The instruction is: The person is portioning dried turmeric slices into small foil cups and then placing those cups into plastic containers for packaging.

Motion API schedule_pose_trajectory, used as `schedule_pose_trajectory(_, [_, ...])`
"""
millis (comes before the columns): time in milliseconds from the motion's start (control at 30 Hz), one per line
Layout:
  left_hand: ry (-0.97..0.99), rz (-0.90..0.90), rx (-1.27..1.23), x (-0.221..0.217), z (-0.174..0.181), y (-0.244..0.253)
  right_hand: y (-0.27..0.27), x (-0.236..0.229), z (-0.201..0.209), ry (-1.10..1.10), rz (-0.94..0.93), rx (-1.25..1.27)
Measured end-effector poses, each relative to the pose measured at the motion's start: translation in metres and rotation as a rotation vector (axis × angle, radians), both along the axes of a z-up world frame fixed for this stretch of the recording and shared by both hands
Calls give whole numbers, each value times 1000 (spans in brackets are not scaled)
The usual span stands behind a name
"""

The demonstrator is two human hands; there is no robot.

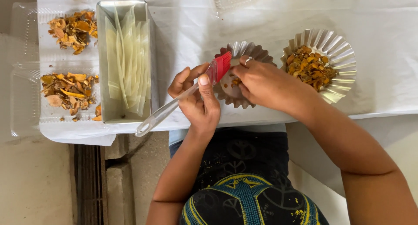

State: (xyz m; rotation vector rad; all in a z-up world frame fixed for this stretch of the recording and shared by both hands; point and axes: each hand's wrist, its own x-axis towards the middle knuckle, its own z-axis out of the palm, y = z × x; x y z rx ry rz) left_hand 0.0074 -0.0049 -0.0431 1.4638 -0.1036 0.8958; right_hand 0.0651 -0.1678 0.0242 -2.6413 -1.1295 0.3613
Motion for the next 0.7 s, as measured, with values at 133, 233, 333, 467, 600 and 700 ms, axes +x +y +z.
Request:
schedule_pose_trajectory(133, [3,2,-2,-1,2,-1,7,-2,-8,-36,36,30])
schedule_pose_trajectory(233, [-6,9,-7,1,4,-1,10,6,-31,-144,97,36])
schedule_pose_trajectory(333, [-12,3,-33,-1,4,-2,11,12,-57,-175,185,100])
schedule_pose_trajectory(467, [-33,7,-57,-1,4,-1,12,12,-45,-161,206,163])
schedule_pose_trajectory(600, [-43,3,-66,-2,4,0,9,9,-37,-141,166,240])
schedule_pose_trajectory(700, [-92,13,-57,-3,4,2,6,5,4,117,74,417])
